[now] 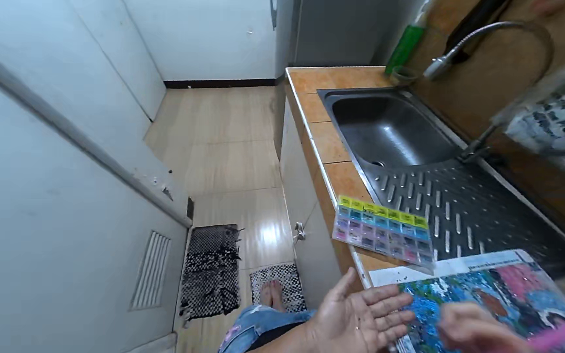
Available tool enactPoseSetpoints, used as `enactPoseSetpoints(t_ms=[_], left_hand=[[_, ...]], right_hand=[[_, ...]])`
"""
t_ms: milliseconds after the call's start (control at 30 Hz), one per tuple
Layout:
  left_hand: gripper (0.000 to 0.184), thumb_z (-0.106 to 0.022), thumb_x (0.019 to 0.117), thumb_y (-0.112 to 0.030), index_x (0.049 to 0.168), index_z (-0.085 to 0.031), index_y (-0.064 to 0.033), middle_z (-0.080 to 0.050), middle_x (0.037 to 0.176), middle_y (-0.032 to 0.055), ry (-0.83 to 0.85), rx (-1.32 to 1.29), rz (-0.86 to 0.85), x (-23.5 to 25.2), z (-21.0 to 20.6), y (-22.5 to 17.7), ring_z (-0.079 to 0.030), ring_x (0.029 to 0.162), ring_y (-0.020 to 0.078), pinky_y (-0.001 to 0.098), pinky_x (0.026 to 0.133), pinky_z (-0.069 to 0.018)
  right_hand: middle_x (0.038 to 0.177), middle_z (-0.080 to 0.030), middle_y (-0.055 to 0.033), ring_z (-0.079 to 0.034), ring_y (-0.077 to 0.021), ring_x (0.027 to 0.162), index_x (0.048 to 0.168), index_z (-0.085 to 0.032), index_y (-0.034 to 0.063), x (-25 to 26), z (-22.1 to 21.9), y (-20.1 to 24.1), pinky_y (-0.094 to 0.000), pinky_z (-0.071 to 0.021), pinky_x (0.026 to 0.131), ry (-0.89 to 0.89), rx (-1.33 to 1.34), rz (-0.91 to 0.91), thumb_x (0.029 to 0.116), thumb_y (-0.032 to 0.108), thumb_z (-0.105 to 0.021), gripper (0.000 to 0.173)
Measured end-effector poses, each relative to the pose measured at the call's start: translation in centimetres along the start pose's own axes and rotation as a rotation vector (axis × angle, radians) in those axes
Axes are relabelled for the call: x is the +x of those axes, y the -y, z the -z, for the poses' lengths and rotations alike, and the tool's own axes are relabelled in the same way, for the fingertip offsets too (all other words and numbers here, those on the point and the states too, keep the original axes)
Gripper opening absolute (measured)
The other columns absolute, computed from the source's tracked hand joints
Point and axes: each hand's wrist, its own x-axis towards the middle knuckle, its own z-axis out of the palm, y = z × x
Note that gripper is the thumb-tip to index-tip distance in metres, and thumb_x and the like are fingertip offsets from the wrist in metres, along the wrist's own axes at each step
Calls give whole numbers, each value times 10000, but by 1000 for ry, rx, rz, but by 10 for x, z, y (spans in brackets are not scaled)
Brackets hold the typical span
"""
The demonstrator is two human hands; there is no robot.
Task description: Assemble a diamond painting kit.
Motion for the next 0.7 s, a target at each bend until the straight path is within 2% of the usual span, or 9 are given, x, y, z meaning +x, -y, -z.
enactPoseSetpoints(t_ms=[33,100,133,167,233,300,567,700], left_hand=[[764,-31,1069,-522,1388,-537,-46,-642,1363,95,-10,-5,5,0,-2,0,-621,1259,229,377,1078,-467],[754,-24,1069,-523,1364,-543,-62,-675,1303,69,-32,4,9,-1,-6,0,-655,1195,199,353,1029,-498],[754,-15,1066,-526,1362,-538,-71,-679,1289,58,-33,13,11,-2,-6,0,-661,1173,184,342,1002,-508],[759,-7,1062,-533,1361,-538,-80,-684,1278,49,-32,20,13,-2,-5,0,-666,1153,173,334,974,-519],[760,3,1057,-541,1348,-540,-95,-694,1258,41,-46,8,16,-2,-5,1,-677,1112,158,317,922,-533],[750,0,1061,-538,1349,-533,-96,-695,1249,43,-74,-4,20,-3,-6,1,-676,1098,148,301,908,-532],[743,-16,1070,-529,1349,-513,-52,-700,1231,76,-97,-65,-2,-7,-8,2,-684,1116,185,334,973,-532],[745,-18,1071,-530,1350,-511,-46,-704,1224,83,-103,-81,-4,-6,-7,2,-690,1106,192,335,968,-536]], right_hand=[[1057,-638,251,-577,115,933,1095,-717,341,-2,-6,-14,-107,-481,787,-39,-111,-24,1080,516,-355,403],[987,-648,193,-585,124,796,1090,-698,210,-8,-19,-30,-94,-510,654,-143,-215,-17,1084,458,-387,398],[961,-654,162,-594,117,770,1082,-695,153,-11,-25,-35,-101,-523,640,-170,-243,9,1083,432,-407,401],[955,-665,153,-613,112,776,1060,-695,145,-12,-29,-39,-108,-545,657,-192,-269,35,1079,425,-419,394],[985,-688,153,-658,77,826,1022,-696,189,-13,-36,-48,-142,-587,712,-219,-281,94,1081,402,-433,343],[998,-697,148,-678,55,854,1021,-693,208,-15,-40,-54,-159,-601,737,-219,-277,136,1081,380,-445,308],[973,-689,102,-639,68,976,962,-656,137,-13,-50,-66,-134,-528,891,-207,-407,245,1089,349,-453,319],[976,-692,102,-647,61,975,973,-658,144,-14,-51,-67,-134,-538,879,-207,-410,249,1091,348,-447,317]])
